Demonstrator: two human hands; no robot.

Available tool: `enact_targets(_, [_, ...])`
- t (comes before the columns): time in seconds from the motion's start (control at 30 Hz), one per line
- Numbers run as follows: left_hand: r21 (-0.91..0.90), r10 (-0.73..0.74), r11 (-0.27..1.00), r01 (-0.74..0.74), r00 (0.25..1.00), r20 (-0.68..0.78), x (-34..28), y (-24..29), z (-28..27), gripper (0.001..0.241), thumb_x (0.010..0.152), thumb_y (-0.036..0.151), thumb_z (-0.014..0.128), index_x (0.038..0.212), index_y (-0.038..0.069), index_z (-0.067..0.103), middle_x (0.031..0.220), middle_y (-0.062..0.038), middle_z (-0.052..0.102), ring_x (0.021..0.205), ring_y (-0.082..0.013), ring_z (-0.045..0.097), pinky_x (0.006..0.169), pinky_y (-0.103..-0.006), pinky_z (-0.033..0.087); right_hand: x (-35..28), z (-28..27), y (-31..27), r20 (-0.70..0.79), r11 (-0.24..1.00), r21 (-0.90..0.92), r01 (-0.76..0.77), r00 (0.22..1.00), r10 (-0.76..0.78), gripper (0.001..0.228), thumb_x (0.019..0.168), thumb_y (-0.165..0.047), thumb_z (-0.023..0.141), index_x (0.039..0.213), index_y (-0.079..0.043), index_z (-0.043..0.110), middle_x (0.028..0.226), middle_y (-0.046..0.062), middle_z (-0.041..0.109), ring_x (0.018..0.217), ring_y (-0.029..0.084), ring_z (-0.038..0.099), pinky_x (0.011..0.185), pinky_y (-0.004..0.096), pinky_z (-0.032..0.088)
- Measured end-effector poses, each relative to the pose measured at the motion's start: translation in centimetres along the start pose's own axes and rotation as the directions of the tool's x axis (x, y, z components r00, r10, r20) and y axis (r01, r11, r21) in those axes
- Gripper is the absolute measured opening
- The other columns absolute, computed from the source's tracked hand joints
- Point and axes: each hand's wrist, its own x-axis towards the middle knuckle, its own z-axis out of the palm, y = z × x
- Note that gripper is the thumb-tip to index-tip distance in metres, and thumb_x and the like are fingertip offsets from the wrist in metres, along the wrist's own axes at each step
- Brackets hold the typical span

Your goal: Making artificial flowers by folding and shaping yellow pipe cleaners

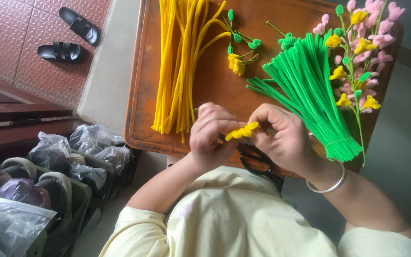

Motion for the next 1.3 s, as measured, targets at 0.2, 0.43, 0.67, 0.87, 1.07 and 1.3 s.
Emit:
enact_targets(0.2, [0.200, 0.241, 0.945, -0.258, 0.965, 0.105, 0.1, -1.0, -0.7, 0.018, 0.098, 0.018, 0.065, 0.091, 0.010, 0.079, 0.082, -0.004, 0.072, 0.073, -0.0225, 0.067, 0.086, -0.0430, 0.050, -1.0, -0.3, 1.6, 0.125, 0.925, 0.233, -0.299, 0.953, 0.276, 0.013, 0.081, 0.003, 0.056, 0.082, -0.002, 0.067, 0.057, 0.002, 0.055, 0.061, 0.008, 0.047, 0.054, 0.028, 0.046])
enact_targets(0.43, [0.218, 0.203, 0.948, -0.233, 0.968, 0.150, -0.4, -1.9, -1.3, 0.011, 0.096, 0.012, 0.065, 0.092, 0.008, 0.074, 0.087, -0.007, 0.070, 0.076, -0.0266, 0.067, 0.088, -0.0439, 0.050, -1.4, 1.7, 4.6, 0.129, 0.758, 0.509, -0.409, 0.906, 0.402, 0.016, 0.082, 0.005, 0.054, 0.087, 0.003, 0.069, 0.065, 0.008, 0.060, 0.057, 0.007, 0.049, 0.052, 0.020, 0.042])
enact_targets(0.67, [0.048, 0.017, 0.998, -0.028, 0.976, 0.217, -1.5, -0.9, -1.6, 0.015, 0.094, 0.008, 0.061, 0.089, 0.008, 0.074, 0.083, -0.007, 0.071, 0.075, -0.0275, 0.068, 0.084, -0.0459, 0.052, -3.7, 2.1, 5.3, 0.162, 0.650, 0.641, -0.409, 0.899, 0.406, 0.016, 0.085, -0.004, 0.063, 0.098, 0.006, 0.067, 0.071, 0.011, 0.064, 0.061, 0.011, 0.059, 0.053, 0.023, 0.051])
enact_targets(0.87, [-0.525, -0.786, 0.438, 0.729, 0.594, 0.169, -5.8, -0.2, -0.2, 0.012, 0.081, -0.009, 0.080, 0.087, -0.004, 0.070, 0.081, -0.008, 0.072, 0.078, -0.0103, 0.064, 0.075, -0.0312, 0.058, -3.2, 0.2, 2.3, -0.100, 0.931, -0.161, 0.329, 0.933, -0.347, 0.030, 0.082, -0.009, 0.086, 0.109, -0.003, 0.074, 0.094, 0.008, 0.075, 0.076, 0.021, 0.073, 0.071, 0.033, 0.059])
enact_targets(1.07, [-0.433, -0.721, 0.561, 0.706, 0.673, 0.163, -7.5, 0.7, -0.5, 0.012, 0.081, -0.007, 0.083, 0.087, -0.003, 0.073, 0.078, -0.010, 0.072, 0.076, -0.0113, 0.064, 0.075, -0.0310, 0.058, -4.6, 0.7, 2.1, -0.107, 0.901, -0.120, 0.416, 0.897, -0.429, 0.015, 0.087, -0.005, 0.085, 0.097, 0.000, 0.076, 0.090, 0.011, 0.076, 0.073, 0.025, 0.071, 0.069, 0.035, 0.060])
enact_targets(1.3, [-0.122, -0.504, 0.848, 0.516, 0.856, 0.119, -7.4, 4.0, -1.4, 0.010, 0.083, -0.001, 0.080, 0.084, 0.008, 0.076, 0.079, -0.006, 0.074, 0.077, -0.0230, 0.072, 0.081, -0.0325, 0.057, -7.3, 1.6, 1.7, -0.124, 0.911, -0.082, 0.404, 0.903, -0.411, 0.010, 0.091, -0.003, 0.082, 0.091, 0.001, 0.073, 0.082, 0.012, 0.073, 0.066, 0.027, 0.070, 0.064, 0.036, 0.058])
